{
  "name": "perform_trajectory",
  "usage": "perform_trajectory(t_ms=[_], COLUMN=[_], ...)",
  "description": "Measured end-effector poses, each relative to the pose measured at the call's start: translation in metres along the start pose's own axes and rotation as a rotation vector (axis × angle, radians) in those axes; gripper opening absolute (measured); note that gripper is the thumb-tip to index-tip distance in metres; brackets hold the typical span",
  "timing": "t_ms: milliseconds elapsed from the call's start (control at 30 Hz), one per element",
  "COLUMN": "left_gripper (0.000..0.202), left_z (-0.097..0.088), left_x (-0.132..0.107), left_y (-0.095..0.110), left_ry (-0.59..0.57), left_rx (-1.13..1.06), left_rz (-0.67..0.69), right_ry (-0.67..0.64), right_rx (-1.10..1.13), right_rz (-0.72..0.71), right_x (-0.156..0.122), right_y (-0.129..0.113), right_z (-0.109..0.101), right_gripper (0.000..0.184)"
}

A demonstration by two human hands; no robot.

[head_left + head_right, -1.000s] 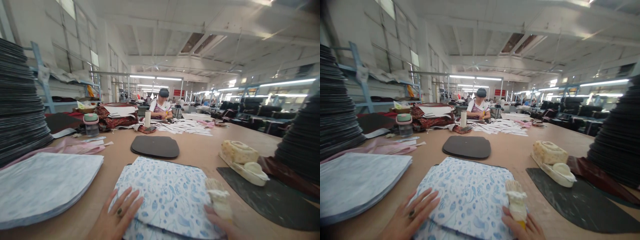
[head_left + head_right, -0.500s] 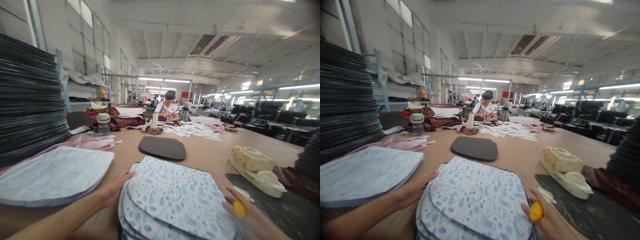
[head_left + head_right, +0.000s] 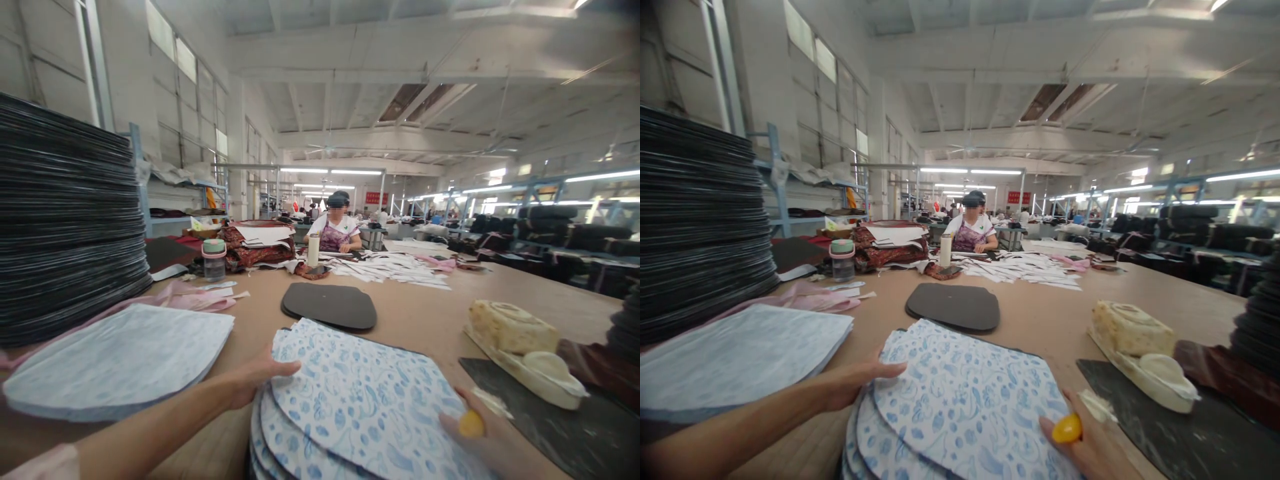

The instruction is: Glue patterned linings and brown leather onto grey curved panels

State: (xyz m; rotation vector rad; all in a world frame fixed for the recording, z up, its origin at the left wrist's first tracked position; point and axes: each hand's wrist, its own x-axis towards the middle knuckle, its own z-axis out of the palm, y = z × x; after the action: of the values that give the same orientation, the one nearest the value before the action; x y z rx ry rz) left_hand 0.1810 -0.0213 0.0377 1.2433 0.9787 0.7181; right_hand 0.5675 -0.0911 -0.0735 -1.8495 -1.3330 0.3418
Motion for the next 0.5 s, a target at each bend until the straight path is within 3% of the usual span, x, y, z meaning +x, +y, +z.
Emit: perform_trajectory(t_ms=[133,267,400,500], left_gripper=[0.094,0.094,0.091,0.097], left_z=[0.007,0.013,0.024,0.030], left_x=[0.001,-0.002,-0.021,-0.039], left_y=[-0.009,-0.008,0.003,0.004], left_ry=[0.049,0.235,0.377,0.410], left_rx=[-0.051,-0.007,0.081,0.050], left_rz=[-0.001,0.166,0.345,0.378], right_ry=[-0.077,-0.105,0.022,-0.052], right_rx=[0.088,0.107,0.167,0.358], right_rz=[-0.021,0.040,0.108,0.095], right_x=[-0.004,0.000,-0.005,-0.017], right_y=[-0.012,-0.010,-0.013,-0.034], right_z=[-0.004,-0.006,-0.009,-0.021], right_gripper=[0.063,0.067,0.066,0.064])
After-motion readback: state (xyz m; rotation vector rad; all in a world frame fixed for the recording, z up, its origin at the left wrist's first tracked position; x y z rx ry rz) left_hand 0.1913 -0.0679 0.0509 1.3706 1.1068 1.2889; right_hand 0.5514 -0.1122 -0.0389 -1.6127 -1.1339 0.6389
